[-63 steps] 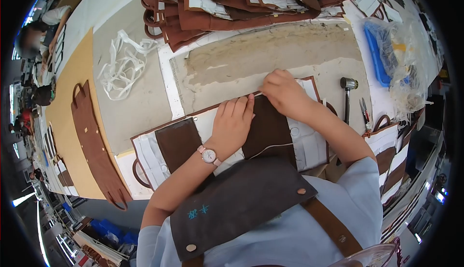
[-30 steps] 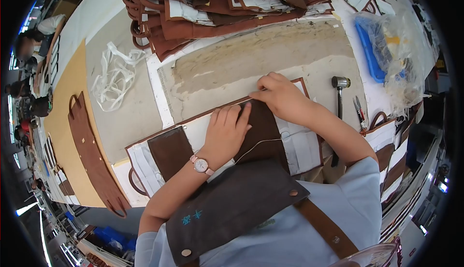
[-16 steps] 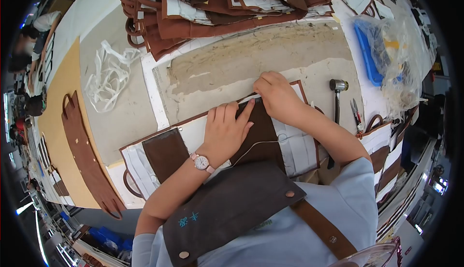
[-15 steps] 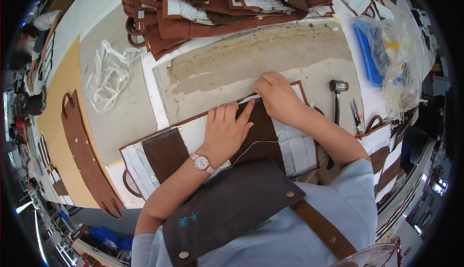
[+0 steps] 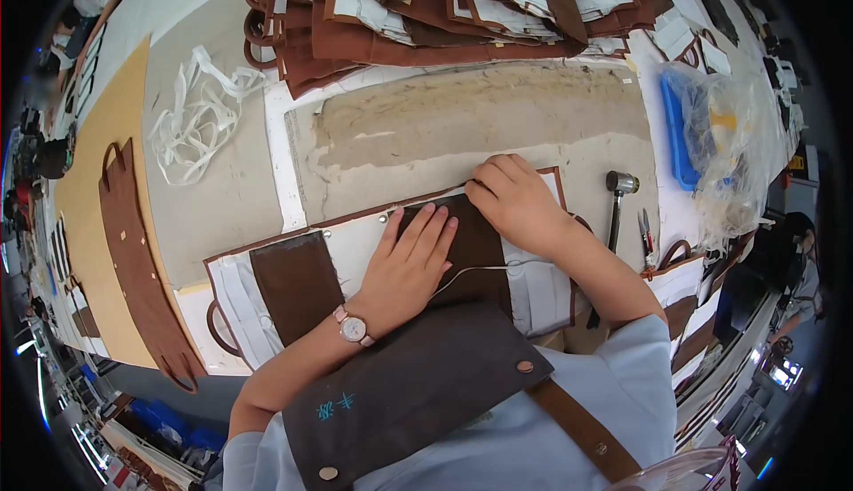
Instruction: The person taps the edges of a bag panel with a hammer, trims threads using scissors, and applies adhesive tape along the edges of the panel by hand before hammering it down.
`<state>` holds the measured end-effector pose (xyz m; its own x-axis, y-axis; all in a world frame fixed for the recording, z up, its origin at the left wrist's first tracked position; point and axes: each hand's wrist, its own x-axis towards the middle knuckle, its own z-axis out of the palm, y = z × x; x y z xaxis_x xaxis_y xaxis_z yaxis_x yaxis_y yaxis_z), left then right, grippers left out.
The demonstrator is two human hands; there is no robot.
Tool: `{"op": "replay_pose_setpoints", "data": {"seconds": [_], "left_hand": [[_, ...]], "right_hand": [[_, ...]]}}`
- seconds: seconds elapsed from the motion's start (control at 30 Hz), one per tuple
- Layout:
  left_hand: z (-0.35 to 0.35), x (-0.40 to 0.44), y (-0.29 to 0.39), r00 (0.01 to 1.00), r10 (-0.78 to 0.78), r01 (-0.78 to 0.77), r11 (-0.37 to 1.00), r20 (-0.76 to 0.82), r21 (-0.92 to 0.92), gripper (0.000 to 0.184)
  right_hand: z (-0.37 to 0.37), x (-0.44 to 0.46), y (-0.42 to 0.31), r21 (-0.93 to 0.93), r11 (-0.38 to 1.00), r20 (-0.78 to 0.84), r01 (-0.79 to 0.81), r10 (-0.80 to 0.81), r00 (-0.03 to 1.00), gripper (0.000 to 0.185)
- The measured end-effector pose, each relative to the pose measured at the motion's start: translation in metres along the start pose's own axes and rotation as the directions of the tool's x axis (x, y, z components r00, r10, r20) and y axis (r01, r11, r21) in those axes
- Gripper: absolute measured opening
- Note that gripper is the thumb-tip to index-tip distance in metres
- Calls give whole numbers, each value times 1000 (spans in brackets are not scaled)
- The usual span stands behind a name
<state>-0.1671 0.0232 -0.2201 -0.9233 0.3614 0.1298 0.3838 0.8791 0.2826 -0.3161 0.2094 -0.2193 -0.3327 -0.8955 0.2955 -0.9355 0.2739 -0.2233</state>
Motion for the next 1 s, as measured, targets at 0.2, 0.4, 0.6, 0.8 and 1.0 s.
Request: {"op": "replay_pose_setpoints", "data": {"seconds": [0.2,0.4,0.6,0.8,1.0], "left_hand": [[7,13,-2,1000,-7,7,1000,-17,6,68],[8,22,-5,997,-47,47,999,-53,-11,71],[12,20,-6,996,-48,46,998,-69,-32,69],[11,21,-6,997,-52,49,998,-60,-40,67],[12,20,-5,995,-74,71,996,-65,-50,71]], "right_hand": [[13,-7,2,-91,994,-43,-54,51,998,23],[1,-4,3,40,997,-19,-69,69,997,25],[-1,1,-5,-154,988,45,-7,14,999,25],[8,-1,-3,-173,985,45,-26,34,998,26],[8,-6,3,130,986,-84,-105,117,990,21]]}}
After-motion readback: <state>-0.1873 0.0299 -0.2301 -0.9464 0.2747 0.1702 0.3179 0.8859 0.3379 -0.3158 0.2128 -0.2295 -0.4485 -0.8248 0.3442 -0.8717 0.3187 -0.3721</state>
